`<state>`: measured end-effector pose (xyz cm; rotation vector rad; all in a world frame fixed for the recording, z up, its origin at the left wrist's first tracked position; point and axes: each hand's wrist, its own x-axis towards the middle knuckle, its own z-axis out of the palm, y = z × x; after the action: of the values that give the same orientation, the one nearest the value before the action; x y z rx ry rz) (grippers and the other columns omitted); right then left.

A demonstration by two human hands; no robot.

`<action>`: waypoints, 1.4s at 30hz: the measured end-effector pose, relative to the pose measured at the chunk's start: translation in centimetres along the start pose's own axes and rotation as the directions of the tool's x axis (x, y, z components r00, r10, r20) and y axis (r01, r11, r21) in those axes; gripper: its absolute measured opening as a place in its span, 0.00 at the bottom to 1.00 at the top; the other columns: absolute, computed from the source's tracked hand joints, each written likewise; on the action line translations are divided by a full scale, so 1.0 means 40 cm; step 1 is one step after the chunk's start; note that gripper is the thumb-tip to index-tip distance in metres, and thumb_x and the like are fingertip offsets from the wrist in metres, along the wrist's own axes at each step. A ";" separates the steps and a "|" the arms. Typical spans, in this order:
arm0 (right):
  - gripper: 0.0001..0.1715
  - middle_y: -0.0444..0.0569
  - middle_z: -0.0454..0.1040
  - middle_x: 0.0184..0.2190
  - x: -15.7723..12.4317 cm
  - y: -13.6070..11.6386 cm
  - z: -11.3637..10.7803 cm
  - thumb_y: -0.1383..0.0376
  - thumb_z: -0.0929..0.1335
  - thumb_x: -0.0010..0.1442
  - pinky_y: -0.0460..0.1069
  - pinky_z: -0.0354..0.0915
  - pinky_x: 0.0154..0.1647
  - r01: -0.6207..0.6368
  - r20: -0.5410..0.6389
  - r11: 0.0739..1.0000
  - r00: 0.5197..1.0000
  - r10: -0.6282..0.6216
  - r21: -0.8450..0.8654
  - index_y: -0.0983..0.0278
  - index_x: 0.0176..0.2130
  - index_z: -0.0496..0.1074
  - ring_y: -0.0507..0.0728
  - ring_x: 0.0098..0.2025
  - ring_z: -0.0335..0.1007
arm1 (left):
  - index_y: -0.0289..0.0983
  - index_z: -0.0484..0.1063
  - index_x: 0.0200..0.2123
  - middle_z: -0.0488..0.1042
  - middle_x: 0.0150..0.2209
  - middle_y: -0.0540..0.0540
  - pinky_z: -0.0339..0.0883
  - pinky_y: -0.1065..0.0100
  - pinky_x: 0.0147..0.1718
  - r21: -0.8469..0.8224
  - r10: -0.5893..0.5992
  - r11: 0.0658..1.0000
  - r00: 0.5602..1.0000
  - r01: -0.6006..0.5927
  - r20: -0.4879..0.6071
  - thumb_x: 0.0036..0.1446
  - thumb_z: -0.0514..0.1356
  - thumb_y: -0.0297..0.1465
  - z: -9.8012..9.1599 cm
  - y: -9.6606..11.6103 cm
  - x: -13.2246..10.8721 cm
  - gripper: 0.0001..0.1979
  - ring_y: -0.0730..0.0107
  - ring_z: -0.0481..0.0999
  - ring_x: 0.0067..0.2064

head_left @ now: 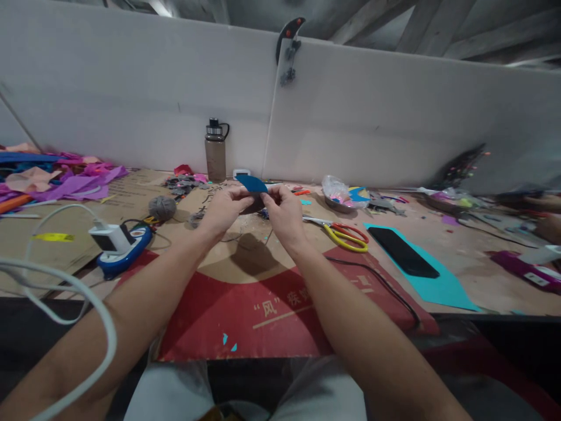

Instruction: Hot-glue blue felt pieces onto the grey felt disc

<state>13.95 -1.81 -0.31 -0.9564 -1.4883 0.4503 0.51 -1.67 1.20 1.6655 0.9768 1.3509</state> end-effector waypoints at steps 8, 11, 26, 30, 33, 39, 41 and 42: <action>0.09 0.44 0.69 0.25 0.002 0.004 0.000 0.61 0.63 0.55 0.46 0.57 0.31 -0.037 0.018 0.999 0.999 0.037 -0.036 0.65 0.31 0.68 0.49 0.27 0.61 | 0.32 0.74 0.34 0.76 0.35 0.44 0.70 0.70 0.30 -0.208 -0.125 0.968 0.989 0.139 0.080 0.50 0.59 0.28 0.001 -0.008 0.004 0.08 0.72 0.74 0.32; 0.10 0.43 0.69 0.25 0.007 0.015 0.002 0.61 0.64 0.54 0.47 0.57 0.31 -0.084 0.016 0.996 0.996 0.085 -0.041 0.65 0.34 0.66 0.49 0.27 0.62 | 0.30 0.72 0.33 0.75 0.35 0.41 0.72 0.66 0.35 -0.342 -0.154 0.924 0.985 0.173 0.082 0.50 0.60 0.27 0.008 -0.021 0.008 0.07 0.69 0.75 0.35; 0.10 0.42 0.66 0.26 0.003 0.016 -0.011 0.61 0.63 0.55 0.46 0.57 0.31 -0.013 -0.029 0.997 1.000 0.011 -0.076 0.63 0.38 0.62 0.49 0.27 0.61 | 0.32 0.68 0.29 0.72 0.31 0.45 0.75 0.64 0.32 -0.308 -0.136 0.947 0.982 0.089 -0.134 0.50 0.60 0.25 -0.018 -0.014 0.018 0.02 0.71 0.75 0.32; 0.10 0.43 0.66 0.24 -0.002 0.010 -0.009 0.61 0.63 0.55 0.46 0.56 0.30 -0.008 0.139 0.997 0.990 0.019 -0.078 0.65 0.29 0.66 0.49 0.26 0.60 | 0.32 0.67 0.26 0.71 0.27 0.47 0.75 0.66 0.31 -0.364 -0.182 0.927 0.959 0.094 -0.217 0.50 0.59 0.25 -0.044 -0.021 0.032 0.03 0.74 0.74 0.28; 0.15 0.42 0.67 0.21 -0.010 0.007 -0.004 0.59 0.61 0.56 0.46 0.54 0.29 0.017 0.411 0.990 0.910 0.042 -0.139 0.65 0.26 0.70 0.49 0.25 0.59 | 0.32 0.66 0.26 0.72 0.27 0.47 0.74 0.67 0.30 -0.448 -0.200 0.891 0.949 0.073 -0.242 0.49 0.60 0.24 -0.068 -0.031 0.045 0.04 0.74 0.74 0.28; 0.22 0.45 0.70 0.22 -0.004 0.015 -0.035 0.54 0.59 0.58 0.46 0.54 0.28 -0.008 0.359 0.911 0.918 0.171 -0.413 0.65 0.26 0.71 0.51 0.26 0.62 | 0.31 0.68 0.28 0.74 0.30 0.43 0.73 0.65 0.33 -0.564 -0.257 0.820 0.942 0.096 -0.214 0.48 0.59 0.23 -0.091 -0.043 0.059 0.02 0.71 0.75 0.32; 0.19 0.48 0.71 0.24 0.003 0.033 -0.060 0.54 0.60 0.58 0.47 0.54 0.29 -0.047 0.199 0.853 0.964 0.174 -0.520 0.64 0.28 0.70 0.53 0.27 0.63 | 0.31 0.69 0.29 0.75 0.31 0.42 0.73 0.65 0.34 -0.564 -0.266 0.818 0.944 0.113 -0.196 0.48 0.59 0.23 -0.092 -0.044 0.059 0.02 0.70 0.76 0.33; 0.18 0.49 0.71 0.24 0.006 0.046 -0.072 0.54 0.61 0.57 0.48 0.55 0.29 -0.074 0.135 0.812 0.973 0.185 -0.578 0.64 0.28 0.69 0.54 0.27 0.63 | 0.31 0.70 0.29 0.75 0.31 0.43 0.73 0.65 0.35 -0.560 -0.265 0.820 0.945 0.117 -0.190 0.49 0.59 0.24 -0.092 -0.044 0.059 0.01 0.71 0.76 0.33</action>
<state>17.24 -1.31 -1.06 -1.5336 -1.7795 0.1853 -2.94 1.56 1.09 0.9499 0.7772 1.5515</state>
